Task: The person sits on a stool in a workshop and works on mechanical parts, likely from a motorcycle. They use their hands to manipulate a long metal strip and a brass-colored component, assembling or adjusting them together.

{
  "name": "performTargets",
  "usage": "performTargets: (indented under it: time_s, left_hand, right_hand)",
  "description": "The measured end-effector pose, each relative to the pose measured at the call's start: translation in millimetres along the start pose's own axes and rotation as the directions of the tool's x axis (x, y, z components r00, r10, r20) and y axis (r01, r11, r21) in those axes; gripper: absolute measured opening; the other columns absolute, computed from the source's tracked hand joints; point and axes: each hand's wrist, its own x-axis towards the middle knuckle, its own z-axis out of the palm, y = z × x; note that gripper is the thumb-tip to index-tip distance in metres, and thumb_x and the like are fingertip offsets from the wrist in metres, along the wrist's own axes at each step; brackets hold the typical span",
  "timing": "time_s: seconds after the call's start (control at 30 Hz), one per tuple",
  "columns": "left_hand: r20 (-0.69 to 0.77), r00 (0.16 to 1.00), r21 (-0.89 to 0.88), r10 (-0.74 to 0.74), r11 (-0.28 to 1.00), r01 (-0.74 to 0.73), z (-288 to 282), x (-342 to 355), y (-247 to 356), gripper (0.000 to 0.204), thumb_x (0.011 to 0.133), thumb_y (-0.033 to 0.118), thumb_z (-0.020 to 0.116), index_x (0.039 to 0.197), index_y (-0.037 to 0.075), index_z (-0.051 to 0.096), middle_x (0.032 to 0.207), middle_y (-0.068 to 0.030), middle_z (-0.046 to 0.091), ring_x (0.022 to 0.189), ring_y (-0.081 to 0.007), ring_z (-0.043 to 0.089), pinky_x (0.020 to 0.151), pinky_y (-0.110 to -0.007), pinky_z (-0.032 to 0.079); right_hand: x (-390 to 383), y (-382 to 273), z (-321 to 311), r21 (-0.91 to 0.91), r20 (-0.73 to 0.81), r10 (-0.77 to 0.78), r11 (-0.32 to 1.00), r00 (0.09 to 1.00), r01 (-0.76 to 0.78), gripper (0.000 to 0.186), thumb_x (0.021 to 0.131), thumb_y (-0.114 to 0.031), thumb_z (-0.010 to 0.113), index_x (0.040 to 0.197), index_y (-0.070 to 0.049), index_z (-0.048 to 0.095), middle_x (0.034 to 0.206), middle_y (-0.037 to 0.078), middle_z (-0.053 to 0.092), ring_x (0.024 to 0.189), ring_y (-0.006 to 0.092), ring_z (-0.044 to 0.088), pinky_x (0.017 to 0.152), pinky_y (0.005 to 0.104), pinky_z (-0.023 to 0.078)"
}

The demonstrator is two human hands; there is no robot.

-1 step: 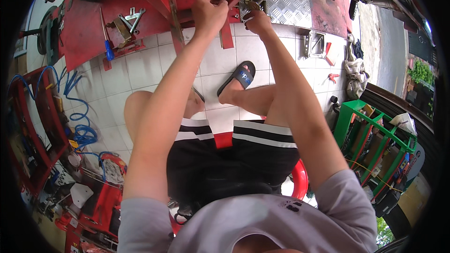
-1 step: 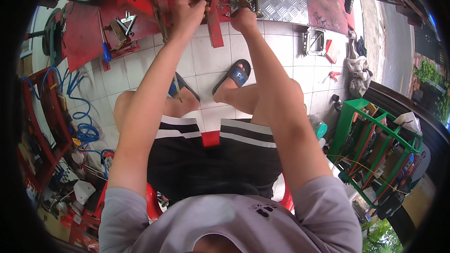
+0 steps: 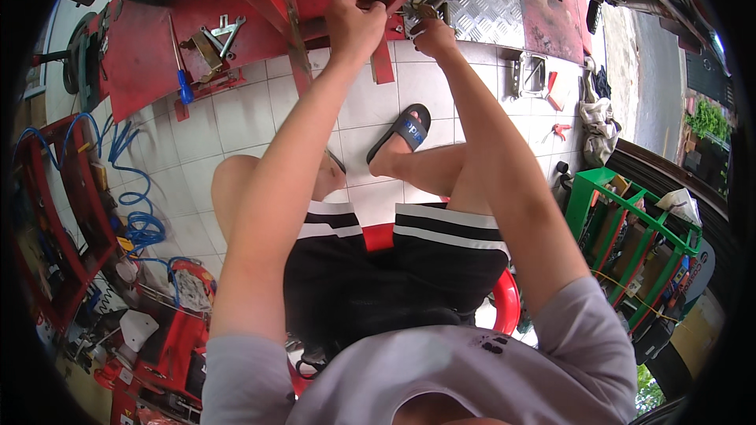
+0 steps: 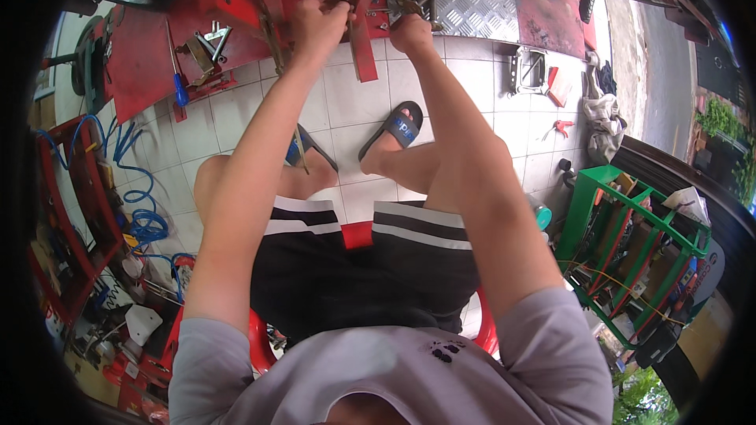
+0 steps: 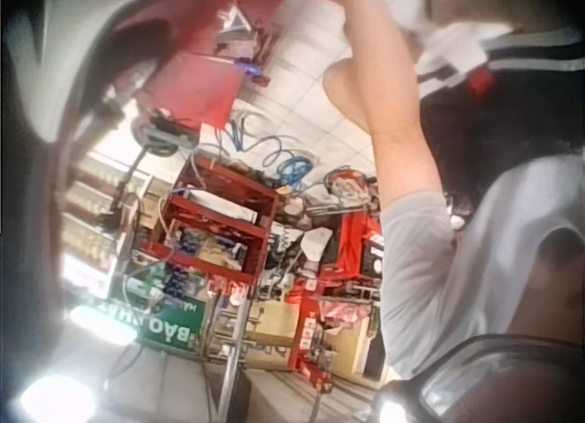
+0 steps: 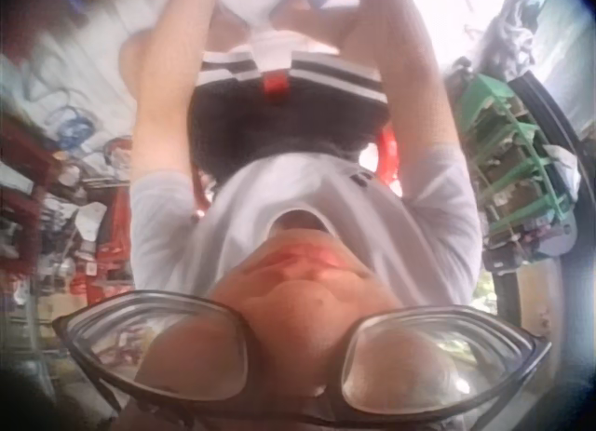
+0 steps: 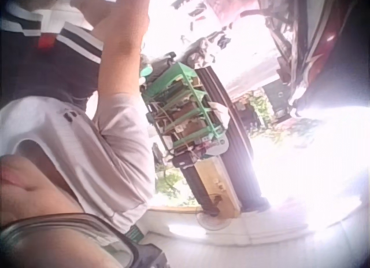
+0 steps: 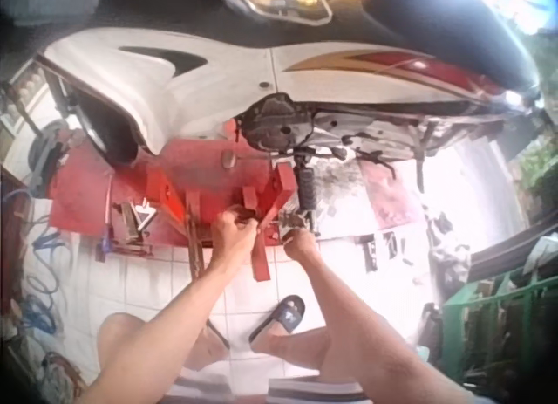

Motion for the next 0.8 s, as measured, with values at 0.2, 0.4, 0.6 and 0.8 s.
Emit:
performTargets:
  time_s: [0.2, 0.4, 0.6, 0.8]
  left_hand:
    - [-0.005, 0.997, 0.074, 0.077, 0.994, -0.076, 4, 2, 1, 0.018, 0.075, 0.01, 0.06, 0.083, 0.0, 0.072, 0.079, -0.0177, 0.07, 0.076, -0.032, 0.069, 0.073, -0.037, 0.054]
    - [0.043, 0.997, 0.087, 0.07, 0.993, -0.074, -6, 0, 8, 0.019, 0.076, 0.011, 0.059, 0.085, 0.001, 0.072, 0.08, -0.0186, 0.07, 0.078, -0.0334, 0.069, 0.075, -0.038, 0.054]
    - [0.077, 0.997, 0.092, 0.007, 0.996, -0.014, -5, 2, 12, 0.019, 0.077, 0.011, 0.059, 0.085, -0.001, 0.071, 0.08, -0.019, 0.07, 0.078, -0.0327, 0.069, 0.074, -0.039, 0.054]
    - [0.089, 0.993, 0.087, 0.083, 0.992, -0.091, -7, 3, 15, 0.017, 0.077, 0.007, 0.059, 0.085, -0.003, 0.07, 0.076, -0.0189, 0.07, 0.072, -0.0303, 0.07, 0.07, -0.036, 0.053]
  right_hand:
    - [53, 57, 59, 0.056, -0.249, -0.129, 0.988, 0.96, 0.147, 0.026, 0.078, -0.01, 0.057, 0.093, -0.021, 0.076, 0.09, 0.018, 0.07, 0.089, 0.0364, 0.068, 0.082, 0.0418, 0.054]
    - [63, 57, 66, -0.036, -0.237, -0.16, 0.987, 0.958, 0.156, 0.019, 0.075, -0.012, 0.062, 0.091, -0.009, 0.072, 0.086, 0.019, 0.069, 0.085, 0.0376, 0.067, 0.078, 0.0447, 0.054]
    - [72, 40, 74, 0.051, -0.283, -0.223, 0.968, 0.933, 0.247, 0.02, 0.078, -0.023, 0.067, 0.093, -0.01, 0.073, 0.096, 0.018, 0.069, 0.094, 0.0378, 0.066, 0.083, 0.0464, 0.053]
    - [68, 4, 64, 0.02, -0.24, -0.18, 0.982, 0.954, 0.19, 0.022, 0.079, -0.027, 0.067, 0.095, -0.012, 0.073, 0.092, 0.018, 0.07, 0.09, 0.0373, 0.067, 0.081, 0.0455, 0.054]
